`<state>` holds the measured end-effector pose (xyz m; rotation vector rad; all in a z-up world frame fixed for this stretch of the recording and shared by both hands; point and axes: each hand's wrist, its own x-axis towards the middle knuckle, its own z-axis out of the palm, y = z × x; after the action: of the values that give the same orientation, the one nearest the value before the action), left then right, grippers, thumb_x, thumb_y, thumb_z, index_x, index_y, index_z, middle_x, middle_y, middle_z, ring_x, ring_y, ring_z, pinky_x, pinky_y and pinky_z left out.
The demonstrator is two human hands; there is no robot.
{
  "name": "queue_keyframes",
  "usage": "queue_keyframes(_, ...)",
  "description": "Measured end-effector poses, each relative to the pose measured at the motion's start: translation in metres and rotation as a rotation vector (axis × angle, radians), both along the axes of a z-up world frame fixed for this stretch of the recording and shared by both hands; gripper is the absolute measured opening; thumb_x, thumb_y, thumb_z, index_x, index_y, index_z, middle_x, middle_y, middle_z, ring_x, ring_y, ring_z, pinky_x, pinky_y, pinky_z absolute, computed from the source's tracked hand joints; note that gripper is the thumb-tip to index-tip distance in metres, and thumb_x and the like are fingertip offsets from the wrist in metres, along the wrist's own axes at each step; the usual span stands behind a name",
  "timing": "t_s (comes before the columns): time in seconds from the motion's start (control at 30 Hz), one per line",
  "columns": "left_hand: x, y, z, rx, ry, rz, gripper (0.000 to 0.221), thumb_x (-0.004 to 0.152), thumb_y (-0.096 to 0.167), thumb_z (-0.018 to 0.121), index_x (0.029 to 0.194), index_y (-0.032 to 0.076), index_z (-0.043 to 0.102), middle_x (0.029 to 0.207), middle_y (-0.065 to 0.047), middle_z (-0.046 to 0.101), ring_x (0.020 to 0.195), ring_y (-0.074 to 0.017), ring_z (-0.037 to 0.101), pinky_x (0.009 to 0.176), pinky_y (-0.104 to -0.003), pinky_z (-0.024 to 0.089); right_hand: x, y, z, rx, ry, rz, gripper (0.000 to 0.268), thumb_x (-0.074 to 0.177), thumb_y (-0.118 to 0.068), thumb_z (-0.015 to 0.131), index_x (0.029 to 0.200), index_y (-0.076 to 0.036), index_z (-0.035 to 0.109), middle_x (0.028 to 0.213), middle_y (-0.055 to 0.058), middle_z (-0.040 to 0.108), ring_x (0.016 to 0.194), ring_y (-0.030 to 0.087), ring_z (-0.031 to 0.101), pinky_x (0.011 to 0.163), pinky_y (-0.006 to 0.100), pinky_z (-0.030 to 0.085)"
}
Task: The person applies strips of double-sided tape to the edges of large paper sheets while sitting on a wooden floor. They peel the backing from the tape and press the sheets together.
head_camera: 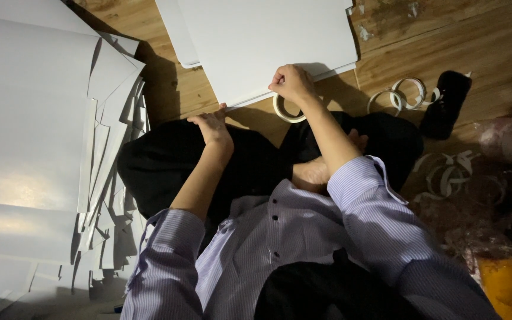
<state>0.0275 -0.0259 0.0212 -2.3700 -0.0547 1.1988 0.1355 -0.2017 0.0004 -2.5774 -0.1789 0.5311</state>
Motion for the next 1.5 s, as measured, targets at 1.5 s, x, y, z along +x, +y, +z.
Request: queue_keyframes(1.5,-0.009,0.001,0.022,-0.072,-0.067,0.007,0.068,0.091,0.014,0.038,0.142,0.013,-0.006,0.124,-0.017,0.046,0.11,-0.0373,0.045,0.087,-0.062,0.028,-0.001,0.008,0.001,-0.118,-0.008,-0.004,0.004,0.068,-0.027,0.063,0.07,-0.025,0.065,0.071,-0.007,0.064,0.082,0.021,0.062,0.071,0.037,0.049)
